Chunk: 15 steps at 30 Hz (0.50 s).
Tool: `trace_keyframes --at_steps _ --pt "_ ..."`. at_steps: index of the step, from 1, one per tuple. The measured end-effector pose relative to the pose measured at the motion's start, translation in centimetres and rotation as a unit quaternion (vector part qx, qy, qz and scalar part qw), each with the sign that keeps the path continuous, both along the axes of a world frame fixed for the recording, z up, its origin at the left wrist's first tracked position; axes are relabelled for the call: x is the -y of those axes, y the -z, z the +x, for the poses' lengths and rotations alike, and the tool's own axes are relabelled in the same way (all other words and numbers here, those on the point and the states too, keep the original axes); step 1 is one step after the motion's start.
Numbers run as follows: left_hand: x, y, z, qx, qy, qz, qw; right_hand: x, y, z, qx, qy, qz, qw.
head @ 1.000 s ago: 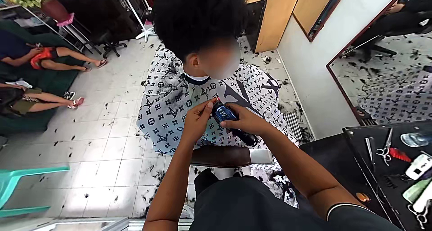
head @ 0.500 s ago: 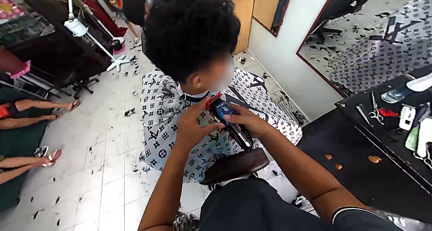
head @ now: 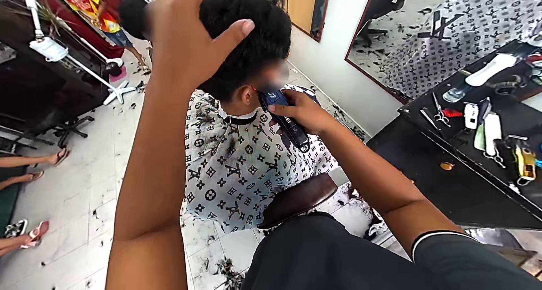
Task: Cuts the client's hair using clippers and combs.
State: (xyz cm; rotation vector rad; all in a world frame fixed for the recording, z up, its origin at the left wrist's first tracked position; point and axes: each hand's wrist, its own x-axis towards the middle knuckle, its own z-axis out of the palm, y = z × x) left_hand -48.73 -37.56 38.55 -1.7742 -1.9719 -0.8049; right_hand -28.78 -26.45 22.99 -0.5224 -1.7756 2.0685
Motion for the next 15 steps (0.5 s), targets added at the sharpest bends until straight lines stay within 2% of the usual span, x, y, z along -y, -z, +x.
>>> trace_keyframes --at_steps 5,8,13,15 --pt "-2.7 0.2 0.3 -0.015 -0.034 -0.103 0.994 -0.5 0.0 -0.1 -0.014 -0.012 -0.015 1.0" --pt "-3.4 0.8 0.5 -0.014 -0.047 -0.114 0.992 -0.7 0.5 -0.5 -0.054 -0.011 0.021 0.998" --pt "-3.6 1.4 0.5 -0.017 -0.056 -0.121 0.991 -0.9 0.8 -0.4 -0.023 -0.02 -0.034 0.999" --pt "-3.6 1.4 0.5 -0.016 -0.057 -0.118 0.991 -0.9 0.7 -0.5 -0.039 -0.022 -0.018 0.999"
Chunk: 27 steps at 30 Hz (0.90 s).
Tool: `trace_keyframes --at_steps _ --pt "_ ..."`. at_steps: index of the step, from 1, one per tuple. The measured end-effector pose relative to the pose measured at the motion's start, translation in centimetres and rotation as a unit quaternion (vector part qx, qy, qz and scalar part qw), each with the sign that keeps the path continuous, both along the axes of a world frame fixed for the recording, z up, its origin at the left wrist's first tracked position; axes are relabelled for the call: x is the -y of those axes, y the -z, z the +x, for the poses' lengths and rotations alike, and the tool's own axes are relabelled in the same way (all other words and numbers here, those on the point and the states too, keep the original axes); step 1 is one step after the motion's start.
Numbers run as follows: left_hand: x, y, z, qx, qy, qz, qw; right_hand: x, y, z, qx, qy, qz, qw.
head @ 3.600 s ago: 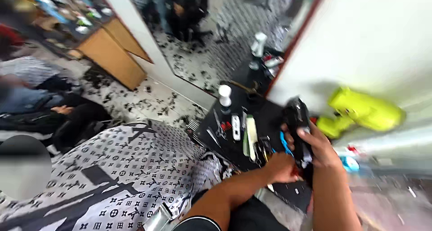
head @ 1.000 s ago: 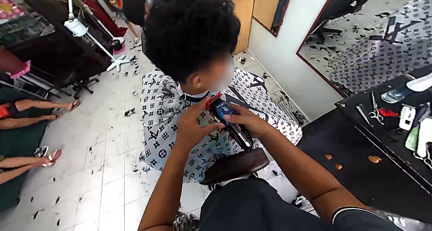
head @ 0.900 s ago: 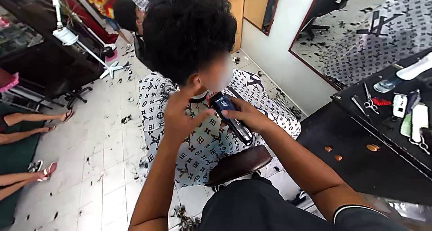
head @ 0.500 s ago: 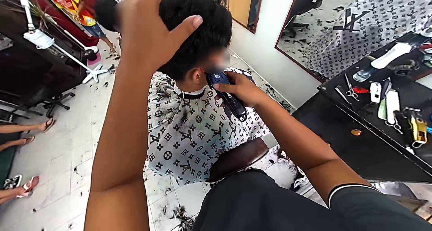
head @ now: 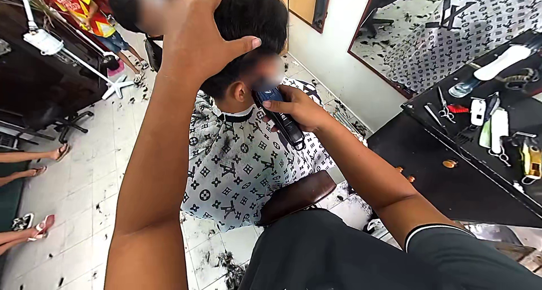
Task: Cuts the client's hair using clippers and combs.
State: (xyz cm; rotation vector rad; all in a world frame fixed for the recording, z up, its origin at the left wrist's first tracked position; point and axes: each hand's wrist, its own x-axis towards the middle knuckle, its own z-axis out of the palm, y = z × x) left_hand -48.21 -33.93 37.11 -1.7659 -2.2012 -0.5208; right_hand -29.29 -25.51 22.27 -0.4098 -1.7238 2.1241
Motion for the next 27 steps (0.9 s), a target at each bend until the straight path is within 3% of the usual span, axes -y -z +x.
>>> trace_keyframes --at_steps 3,8,13,18,23,27 --pt "-0.15 0.14 -0.14 -0.002 -0.005 0.005 1.0 -0.12 0.32 -0.45 -0.04 0.009 0.056 0.998" --pt "-0.04 0.1 -0.02 -0.004 -0.008 -0.003 1.0 0.11 0.14 -0.1 0.009 -0.005 -0.015 1.0" --pt "-0.14 0.1 0.04 -0.001 -0.012 -0.004 1.0 0.17 0.55 -0.61 -0.069 0.018 0.077 0.994" --pt "-0.24 0.18 0.16 -0.003 -0.011 -0.003 1.0 0.29 0.45 -0.16 -0.009 0.001 -0.014 1.0" --pt "-0.24 0.25 0.39 -0.003 -0.018 -0.005 1.0 0.4 0.28 -0.56 -0.083 0.025 0.088 0.992" --pt "-0.09 0.31 0.44 -0.007 -0.012 0.001 1.0 0.37 0.53 -0.16 -0.014 0.006 0.001 1.0"
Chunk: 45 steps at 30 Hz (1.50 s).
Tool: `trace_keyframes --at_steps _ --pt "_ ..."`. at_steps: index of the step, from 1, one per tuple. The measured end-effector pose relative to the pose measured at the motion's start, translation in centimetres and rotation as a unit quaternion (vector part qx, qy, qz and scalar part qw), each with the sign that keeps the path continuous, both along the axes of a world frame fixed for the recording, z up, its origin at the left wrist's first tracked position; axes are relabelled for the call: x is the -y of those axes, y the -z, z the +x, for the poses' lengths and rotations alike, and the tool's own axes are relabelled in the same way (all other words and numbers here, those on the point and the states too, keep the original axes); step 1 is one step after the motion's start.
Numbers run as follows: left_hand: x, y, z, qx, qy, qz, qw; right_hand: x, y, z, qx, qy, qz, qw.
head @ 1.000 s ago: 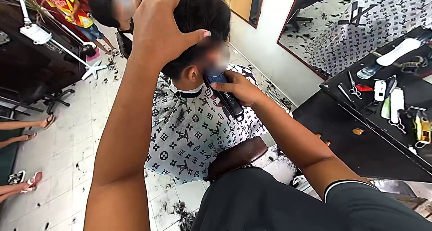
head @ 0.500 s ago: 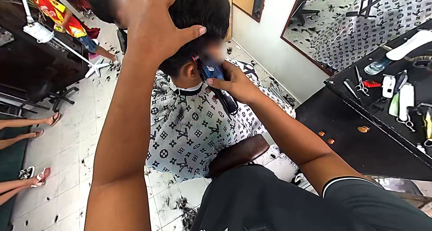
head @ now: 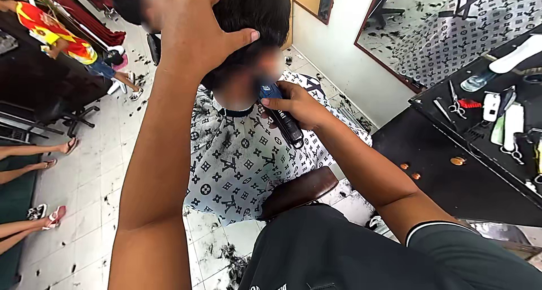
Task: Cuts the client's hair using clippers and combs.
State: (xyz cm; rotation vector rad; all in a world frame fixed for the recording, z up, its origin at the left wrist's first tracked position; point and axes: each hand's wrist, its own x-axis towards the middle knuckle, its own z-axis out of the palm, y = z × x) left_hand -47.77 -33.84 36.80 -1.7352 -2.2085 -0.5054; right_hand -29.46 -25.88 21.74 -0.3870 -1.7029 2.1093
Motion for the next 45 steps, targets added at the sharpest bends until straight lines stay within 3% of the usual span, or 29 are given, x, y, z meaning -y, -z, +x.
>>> trace_keyframes --at_steps 2,5,11,16,21,26,31,36,40,45 --pt "0.0 0.0 0.1 0.002 -0.004 -0.003 1.0 0.1 -0.1 -0.1 -0.012 0.005 0.013 1.0" --pt "0.0 -0.1 0.3 0.008 -0.006 -0.003 1.0 0.2 -0.4 -0.4 -0.068 0.028 0.112 0.991" --pt "-0.1 0.1 0.2 0.001 -0.009 -0.003 1.0 0.2 0.2 -0.1 -0.007 0.014 0.007 1.0" --pt "-0.1 0.2 0.4 0.005 -0.014 0.002 1.0 0.2 0.0 -0.7 -0.087 0.035 0.112 0.989" --pt "-0.1 0.2 0.4 0.005 -0.009 -0.003 1.0 0.3 0.3 -0.1 -0.014 0.009 -0.013 1.0" --pt "-0.1 0.2 0.7 0.009 -0.027 -0.004 1.0 0.2 0.0 -0.7 -0.101 0.03 0.092 0.99" --pt "-0.1 0.1 0.5 0.006 -0.016 -0.005 1.0 0.2 0.4 -0.1 -0.025 0.01 -0.024 0.999" --pt "0.0 0.3 1.1 -0.007 -0.027 0.002 1.0 -0.4 -0.4 0.1 -0.075 0.034 0.156 0.984" --pt "-0.4 0.4 2.0 -0.03 -0.028 0.01 0.999 -1.0 0.5 0.9 -0.006 0.014 0.053 0.998" --pt "-1.5 0.5 2.6 -0.033 -0.046 -0.019 0.998 -1.2 0.1 0.7 -0.025 -0.008 -0.028 0.999"
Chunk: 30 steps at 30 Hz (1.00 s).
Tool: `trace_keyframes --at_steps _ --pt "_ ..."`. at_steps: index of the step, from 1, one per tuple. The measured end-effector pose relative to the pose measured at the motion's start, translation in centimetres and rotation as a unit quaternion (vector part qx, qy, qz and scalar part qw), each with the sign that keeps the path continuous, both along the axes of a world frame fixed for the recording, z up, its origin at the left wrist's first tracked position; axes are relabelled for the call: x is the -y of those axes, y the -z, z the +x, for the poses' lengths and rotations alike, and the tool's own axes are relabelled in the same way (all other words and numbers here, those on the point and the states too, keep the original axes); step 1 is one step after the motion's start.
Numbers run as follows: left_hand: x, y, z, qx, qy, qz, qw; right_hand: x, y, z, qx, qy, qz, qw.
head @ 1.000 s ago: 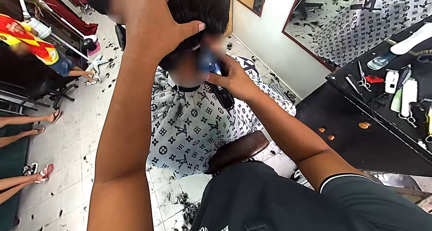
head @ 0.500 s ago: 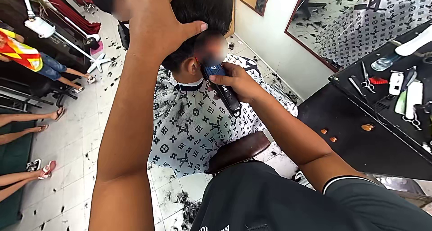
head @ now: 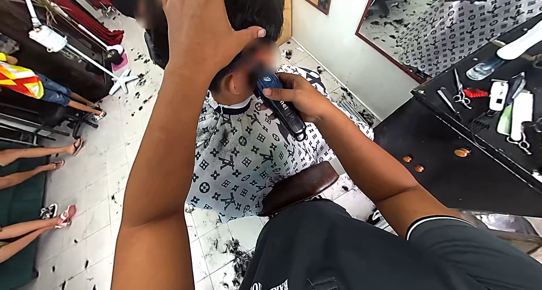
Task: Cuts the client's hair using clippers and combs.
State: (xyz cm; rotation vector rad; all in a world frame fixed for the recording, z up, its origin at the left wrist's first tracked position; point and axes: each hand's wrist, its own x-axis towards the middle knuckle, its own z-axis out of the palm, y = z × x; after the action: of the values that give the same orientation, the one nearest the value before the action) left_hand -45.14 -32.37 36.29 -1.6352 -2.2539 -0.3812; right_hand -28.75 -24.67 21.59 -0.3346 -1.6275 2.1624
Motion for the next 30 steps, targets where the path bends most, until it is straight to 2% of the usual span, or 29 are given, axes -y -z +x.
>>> trace_keyframes --at_steps 4,8,13,18,23,27,30 --pt "-0.33 0.1 0.05 -0.002 -0.008 -0.005 1.0 -0.23 0.43 -0.47 -0.05 0.016 0.054 0.997" --pt "-0.36 0.11 -0.11 -0.003 -0.004 0.006 1.0 -0.16 0.18 0.03 0.009 -0.01 -0.015 1.0" --pt "-0.46 0.21 0.0 0.002 -0.005 0.004 1.0 -0.13 0.18 -0.44 -0.066 0.018 0.051 0.996" --pt "-0.43 0.28 -0.24 -0.008 0.0 0.005 1.0 -0.31 0.21 0.1 0.005 -0.011 -0.022 1.0" --pt "-0.5 0.38 -0.14 -0.003 -0.001 0.006 1.0 -0.27 0.14 -0.43 -0.061 0.017 0.051 0.997" --pt "-0.43 0.47 -0.35 -0.006 -0.001 0.008 1.0 -0.3 -0.11 0.2 0.019 -0.018 -0.031 0.999" --pt "-0.47 0.5 -0.29 -0.004 -0.001 0.009 1.0 -0.22 -0.21 -0.16 -0.025 0.002 0.001 1.0"
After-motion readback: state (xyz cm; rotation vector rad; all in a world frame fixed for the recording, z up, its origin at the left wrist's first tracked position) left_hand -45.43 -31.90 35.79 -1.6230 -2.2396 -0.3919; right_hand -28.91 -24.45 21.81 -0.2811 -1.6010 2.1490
